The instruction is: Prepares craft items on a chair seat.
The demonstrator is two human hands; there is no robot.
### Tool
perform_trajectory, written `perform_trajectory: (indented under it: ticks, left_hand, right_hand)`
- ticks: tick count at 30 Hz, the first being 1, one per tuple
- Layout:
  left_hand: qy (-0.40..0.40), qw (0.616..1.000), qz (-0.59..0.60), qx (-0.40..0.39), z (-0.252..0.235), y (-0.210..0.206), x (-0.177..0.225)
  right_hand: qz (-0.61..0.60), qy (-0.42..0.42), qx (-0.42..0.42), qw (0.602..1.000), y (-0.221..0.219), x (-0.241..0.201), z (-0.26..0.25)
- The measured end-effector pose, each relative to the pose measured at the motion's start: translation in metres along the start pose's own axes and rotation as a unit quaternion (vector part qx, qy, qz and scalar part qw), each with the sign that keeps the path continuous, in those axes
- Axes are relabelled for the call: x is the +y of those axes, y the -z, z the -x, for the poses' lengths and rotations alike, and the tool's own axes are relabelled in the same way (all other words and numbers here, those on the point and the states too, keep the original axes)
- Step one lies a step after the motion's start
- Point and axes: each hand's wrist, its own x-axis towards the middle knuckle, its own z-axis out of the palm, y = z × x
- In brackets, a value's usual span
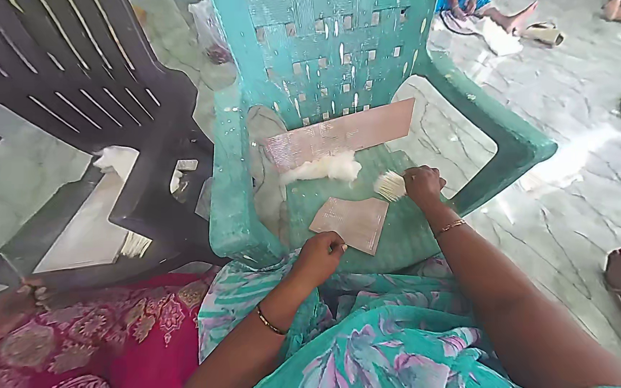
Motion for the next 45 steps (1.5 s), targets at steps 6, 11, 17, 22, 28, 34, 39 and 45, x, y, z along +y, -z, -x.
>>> perform_trajectory:
  ticks: [6, 11, 17, 22, 28, 34, 39, 45]
  left_hand:
    - [-0.025, 0.999, 0.034, -0.033, 0.003, -0.003, 0.005]
    - [-0.036, 0.997, 0.053, -0.052, 0.007, -0.003, 0.009]
    - [-0.034, 0.993, 0.109, -0.032, 0.004, -0.003, 0.007]
    - [-0.03, 0.988, 0.151, -0.019, -0.003, -0.003, 0.004]
    - [-0.029, 0.979, 0.202, 0.004, -0.011, -0.002, -0.004]
    - [-0.011, 0.938, 0.341, 0.065, -0.014, -0.003, -0.004]
    - [0.019, 0.907, 0.401, 0.129, -0.016, -0.009, -0.006]
    - [-0.048, 0.917, 0.366, 0.15, -0.021, -0.02, -0.025]
  right_hand:
    - [0.001, 0.103, 0.042, 0.994, 0.008, 0.022, 0.008]
    - [0.03, 0.17, 0.033, 0.984, 0.011, 0.031, 0.008]
    - [-0.024, 0.242, 0.048, 0.969, 0.003, -0.023, -0.014]
    - [0.002, 0.361, -0.001, 0.933, -0.044, -0.085, -0.027]
    - [0.018, 0.357, 0.003, 0.934, -0.075, -0.102, -0.042]
    - [-0.279, 0.199, 0.014, 0.939, -0.045, -0.089, -0.023]
    - [-0.506, -0.009, -0.146, 0.85, 0.013, -0.085, 0.044]
    - [-0.512, 0.03, -0.247, 0.822, 0.037, -0.068, 0.112]
